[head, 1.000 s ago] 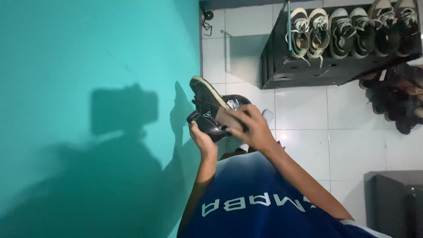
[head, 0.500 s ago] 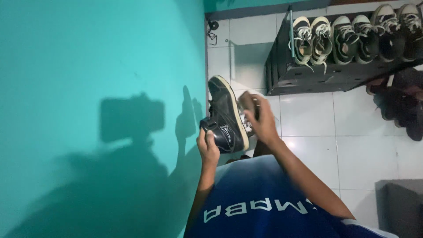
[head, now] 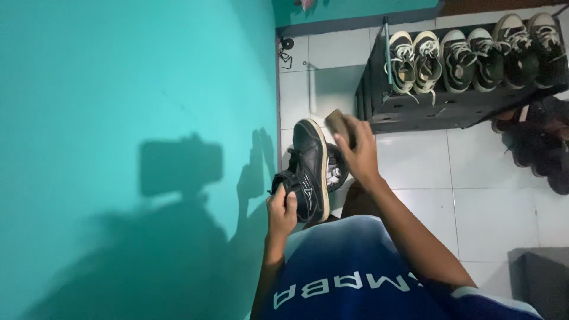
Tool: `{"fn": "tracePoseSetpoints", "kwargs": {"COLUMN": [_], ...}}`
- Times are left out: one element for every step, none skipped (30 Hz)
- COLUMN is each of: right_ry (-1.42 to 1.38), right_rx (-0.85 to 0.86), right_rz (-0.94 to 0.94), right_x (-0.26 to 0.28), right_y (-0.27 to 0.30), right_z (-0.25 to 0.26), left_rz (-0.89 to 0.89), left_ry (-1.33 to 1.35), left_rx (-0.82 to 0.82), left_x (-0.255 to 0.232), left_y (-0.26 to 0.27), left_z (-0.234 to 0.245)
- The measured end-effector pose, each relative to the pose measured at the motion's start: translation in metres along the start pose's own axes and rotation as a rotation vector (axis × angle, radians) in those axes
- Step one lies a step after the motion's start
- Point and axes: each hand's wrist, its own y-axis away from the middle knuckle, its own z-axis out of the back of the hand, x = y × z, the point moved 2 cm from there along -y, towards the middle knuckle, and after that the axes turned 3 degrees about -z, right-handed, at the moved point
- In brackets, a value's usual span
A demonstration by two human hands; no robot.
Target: The person picks up a black sneaker from a shoe rack and uses a brush to scrub the upper, sides, and sole. They then place the shoe back on the rack, pick up a second black sneaker, and repeat the brushing process on the upper and sole.
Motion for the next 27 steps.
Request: {"fn": "tracePoseSetpoints", "kwargs": {"right_ry": [-0.033,0.015,0.068,0.121,0.132,0.142,0.153,0.169,0.191,0.213,0.17,0.128,0.082,0.006,-0.067,-0.14,-0.198,-0.256,-0.314,-0.291,-0.268,-0.245,-0.229,-0.214,-0.203,-0.25,-0.297], "right_rx": [0.036,0.086,0.136,0.187,0.188,0.189,0.19,0.183,0.169,0.156,0.138,0.12,0.104,0.123,0.144,0.165,0.224,0.283,0.337,0.325,0.308,0.292,0.281,0.271,0.26,0.218,0.179], "right_rz": [0.051,0.112,0.167,0.223,0.168,0.114,0.059,0.035,0.013,-0.009,-0.015,-0.02,-0.019,-0.055,-0.095,-0.136,-0.203,-0.27,-0.337,-0.287,-0.243,-0.199,-0.217,-0.235,-0.241,-0.328,-0.422], "right_x": [0.007,0.015,0.021,0.024,0.022,0.018,0.011,0.002,-0.01,-0.021,-0.032,-0.04,-0.045,-0.048,-0.049,-0.049,-0.05,-0.05,-0.053,-0.057,-0.06,-0.062,-0.065,-0.064,-0.059,-0.05,-0.036], "right_y": [0.001,0.0,0.001,0.002,-0.003,-0.012,-0.019,-0.027,-0.038,-0.042,-0.039,-0.033,-0.029,-0.022,-0.009,0.005,0.022,0.04,0.053,0.056,0.06,0.063,0.065,0.066,0.06,0.055,0.052], "right_z": [0.004,0.002,-0.003,-0.006,-0.007,-0.01,-0.013,-0.016,-0.014,-0.01,-0.007,-0.004,-0.005,-0.008,-0.01,-0.012,-0.018,-0.027,-0.031,-0.036,-0.044,-0.047,-0.041,-0.033,-0.027,-0.021,-0.013], "left_rz": [-0.059,-0.117,-0.171,-0.134,-0.099,-0.064,-0.082,-0.101,-0.126,-0.043,0.045,0.133,0.113,0.092,0.076,0.144,0.211,0.277,0.353,0.428,0.508,0.542,0.579,0.616,0.626,0.637,0.656], "left_ry": [-0.029,-0.058,-0.081,-0.059,-0.043,-0.027,-0.061,-0.096,-0.125,-0.074,-0.026,0.023,0.02,0.016,0.014,0.14,0.266,0.392,0.658,0.924,1.189,1.276,1.364,1.452,1.468,1.483,1.498], "left_rx": [0.006,0.013,0.024,0.042,0.058,0.073,0.055,0.038,0.021,0.017,0.014,0.011,-0.044,-0.098,-0.15,-0.206,-0.257,-0.309,-0.358,-0.405,-0.443,-0.431,-0.414,-0.397,-0.409,-0.421,-0.437], "left_x": [-0.001,-0.002,-0.003,-0.002,-0.001,-0.002,-0.004,-0.007,-0.009,-0.007,-0.004,0.001,0.006,0.013,0.022,0.036,0.052,0.064,0.074,0.082,0.087,0.088,0.086,0.082,0.078,0.074,0.068], "left_y": [0.0,0.0,0.004,0.006,0.005,0.005,0.009,0.013,0.013,0.013,0.017,0.022,0.025,0.029,0.037,0.041,0.042,0.045,0.046,0.044,0.042,0.039,0.035,0.033,0.028,0.025,0.022], "left_z": [0.0,0.001,-0.002,-0.005,-0.005,-0.005,-0.003,0.0,0.0,0.0,0.001,0.001,0.001,0.001,0.001,-0.002,-0.006,-0.009,-0.01,-0.01,-0.008,-0.004,-0.001,-0.001,-0.004,-0.006,-0.008]}}
